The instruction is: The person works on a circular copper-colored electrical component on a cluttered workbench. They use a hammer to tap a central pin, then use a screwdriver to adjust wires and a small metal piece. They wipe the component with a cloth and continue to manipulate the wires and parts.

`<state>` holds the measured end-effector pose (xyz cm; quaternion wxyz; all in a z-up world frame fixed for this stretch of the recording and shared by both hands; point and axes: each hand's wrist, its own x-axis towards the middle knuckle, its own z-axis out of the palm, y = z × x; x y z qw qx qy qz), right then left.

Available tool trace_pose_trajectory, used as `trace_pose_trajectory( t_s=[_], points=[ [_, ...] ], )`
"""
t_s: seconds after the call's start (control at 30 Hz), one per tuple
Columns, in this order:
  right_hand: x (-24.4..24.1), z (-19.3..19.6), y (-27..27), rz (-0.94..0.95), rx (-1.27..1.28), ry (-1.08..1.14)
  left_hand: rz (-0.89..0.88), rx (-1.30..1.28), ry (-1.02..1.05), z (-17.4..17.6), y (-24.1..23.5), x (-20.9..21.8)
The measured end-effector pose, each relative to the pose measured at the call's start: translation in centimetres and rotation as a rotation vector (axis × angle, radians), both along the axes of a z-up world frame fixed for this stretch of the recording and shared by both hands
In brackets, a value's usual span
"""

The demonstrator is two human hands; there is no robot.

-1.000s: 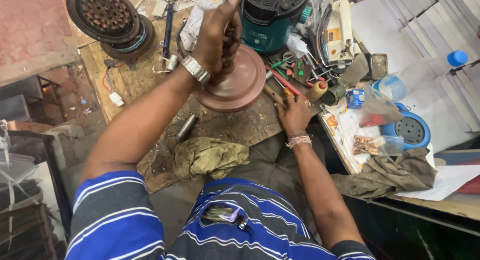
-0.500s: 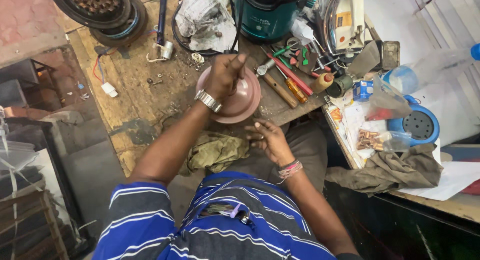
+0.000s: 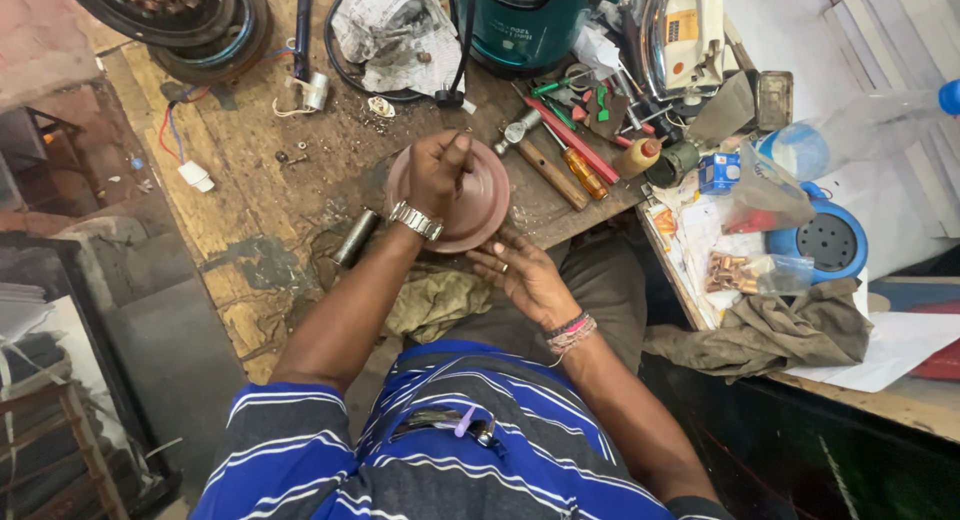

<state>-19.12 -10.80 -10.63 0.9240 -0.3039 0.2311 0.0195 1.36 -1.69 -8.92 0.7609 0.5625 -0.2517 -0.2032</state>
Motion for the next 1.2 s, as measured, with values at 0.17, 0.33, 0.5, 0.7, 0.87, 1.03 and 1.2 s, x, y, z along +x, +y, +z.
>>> trace_pose_trajectory(
  t_s=[0.17,0.33,0.5,0.7,0.87,1.03,1.2],
  points=[
    [-0.3,0.0,-0.5,0.004,-0.158,0.028,0.006,-0.042,0.026,-1.1,0.6,-0.5],
    [-0.3,-0.5,-2.4,-0.010,-0.302,-0.016,0.030,-0.069,0.016,-2.4,-0.3,-1.0],
    [-0.6,-1.4,-3.0,-0.036,-0.430,0.012,0.043,-0.022,-0.066,-2.7,0.0,-1.4],
    [-2.5,-0.3,-7.4,-0.040,-0.819,0.018,-0.042,-0.027,-0.236,-0.1,0.9,-1.7],
    [-3.7,0.3,-12.4,-0.332,-1.405,0.203,-0.035,-0.042,-0.253,4.6,2.3,-0.6],
    [-2.0,0.6,-16.6,-0.653,-2.184,0.350,0.322,0.158,-0.539,6.4,5.9,0.5],
    [0.5,1.3,-18.2,-0.395,-2.085,0.574,0.304,0.692,-1.070,3.5,10.5,-1.5]
  ],
)
